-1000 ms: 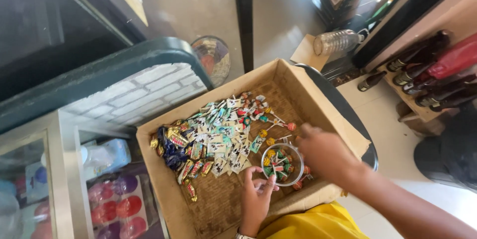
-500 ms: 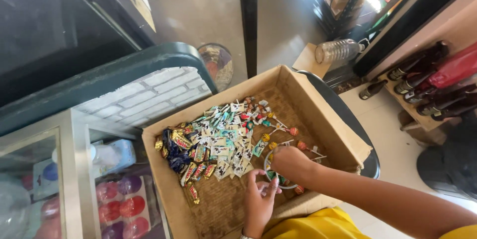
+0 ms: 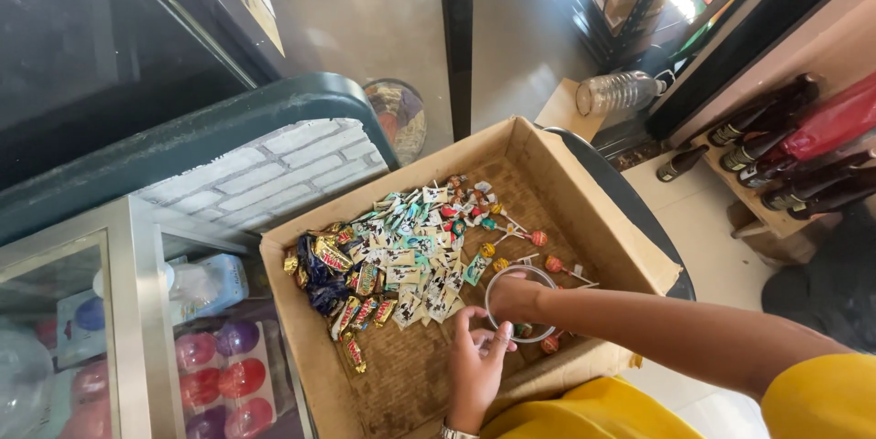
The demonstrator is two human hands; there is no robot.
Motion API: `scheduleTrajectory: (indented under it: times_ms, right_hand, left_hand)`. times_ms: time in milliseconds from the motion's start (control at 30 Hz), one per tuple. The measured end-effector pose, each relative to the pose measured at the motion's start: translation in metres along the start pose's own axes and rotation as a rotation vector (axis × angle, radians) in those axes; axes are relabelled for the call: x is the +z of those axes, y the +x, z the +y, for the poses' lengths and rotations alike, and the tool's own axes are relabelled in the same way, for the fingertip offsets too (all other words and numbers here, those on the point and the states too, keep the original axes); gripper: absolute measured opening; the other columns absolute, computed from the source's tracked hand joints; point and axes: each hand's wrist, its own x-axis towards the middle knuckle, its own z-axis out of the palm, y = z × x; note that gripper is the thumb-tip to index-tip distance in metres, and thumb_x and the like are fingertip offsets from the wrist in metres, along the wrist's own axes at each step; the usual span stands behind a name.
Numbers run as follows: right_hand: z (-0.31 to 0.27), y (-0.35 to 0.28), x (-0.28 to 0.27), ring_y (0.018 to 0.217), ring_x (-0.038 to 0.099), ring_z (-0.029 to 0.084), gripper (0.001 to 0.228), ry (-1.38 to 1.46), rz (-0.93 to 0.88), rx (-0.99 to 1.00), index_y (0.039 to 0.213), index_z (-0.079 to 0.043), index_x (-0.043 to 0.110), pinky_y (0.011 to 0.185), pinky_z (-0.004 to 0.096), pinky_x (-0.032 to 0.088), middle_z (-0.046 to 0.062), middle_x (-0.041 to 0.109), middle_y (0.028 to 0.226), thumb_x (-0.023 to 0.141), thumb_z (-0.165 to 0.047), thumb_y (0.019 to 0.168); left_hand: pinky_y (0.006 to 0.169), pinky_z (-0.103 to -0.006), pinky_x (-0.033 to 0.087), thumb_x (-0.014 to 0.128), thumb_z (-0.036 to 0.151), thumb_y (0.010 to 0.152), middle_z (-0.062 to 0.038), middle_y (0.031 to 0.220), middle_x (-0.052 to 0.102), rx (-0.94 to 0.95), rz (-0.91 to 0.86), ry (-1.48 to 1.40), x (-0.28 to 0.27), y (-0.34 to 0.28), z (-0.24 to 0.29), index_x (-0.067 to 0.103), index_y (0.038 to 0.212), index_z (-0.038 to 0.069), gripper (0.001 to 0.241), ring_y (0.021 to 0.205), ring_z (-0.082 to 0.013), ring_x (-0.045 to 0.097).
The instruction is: The recorder is organizing candy, specifically lollipops, into a plastic jar from a cardboard box.
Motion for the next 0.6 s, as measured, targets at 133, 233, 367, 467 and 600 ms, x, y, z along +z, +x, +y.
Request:
scheduleTrajectory:
  times_ms: [133,233,367,467,600]
  right_hand:
    - [-0.002,-0.004,0.003,0.068,0.073,0.032,0.016,0.015,-0.020,0.063,0.074,-0.010,0.076,0.053,0.051,0.059,0.013,0.074,0.075,0.070,-0.023,0.078]
    - [-0.008,-0.023,-0.020,0.067,0.072,0.032,0.018,-0.095,0.056,0.142,0.073,-0.008,0.076,0.054,0.047,0.059,0.014,0.073,0.074,0.070,-0.025,0.076]
    - [-0.007,-0.052,-0.032,0.072,0.071,0.031,0.013,0.043,0.190,0.284,0.071,-0.007,0.077,0.062,0.041,0.059,0.015,0.074,0.076,0.071,-0.018,0.071]
    - [0.016,-0.096,-0.090,0.075,0.071,0.030,0.008,0.604,0.044,0.481,0.080,-0.006,0.077,0.067,0.042,0.060,0.014,0.072,0.080,0.069,-0.009,0.081]
    - [0.024,-0.139,-0.166,0.071,0.069,0.036,0.013,0.856,0.290,0.599,0.085,-0.006,0.079,0.070,0.045,0.057,0.018,0.071,0.076,0.070,-0.009,0.075]
  left_hand:
    - [0.062,-0.0249,0.055,0.074,0.026,0.093,-0.007,0.071,0.078,0.009,-0.017,-0.014,0.000,0.000,-0.001,0.050,0.120,0.008,0.040,0.066,-0.0134,0.077]
    - [0.062,-0.0248,0.055,0.074,0.026,0.093,-0.007,0.071,0.078,0.011,-0.019,0.008,0.000,0.001,-0.002,0.050,0.120,0.008,0.040,0.067,-0.0136,0.077]
    - [0.061,-0.0248,0.055,0.073,0.026,0.092,-0.007,0.071,0.077,0.016,-0.031,-0.064,0.000,0.004,-0.011,0.049,0.117,0.008,0.039,0.068,-0.0137,0.078]
    - [0.058,-0.0254,0.057,0.075,0.030,0.093,-0.005,0.075,0.075,0.015,-0.037,-0.065,0.002,0.005,-0.034,0.056,0.094,0.004,0.032,0.066,-0.0122,0.077]
    - [0.055,-0.0247,0.050,0.073,0.034,0.096,-0.009,0.065,0.073,-0.094,-0.073,-0.061,0.001,0.003,-0.029,0.056,0.078,0.002,0.040,0.059,-0.0123,0.072]
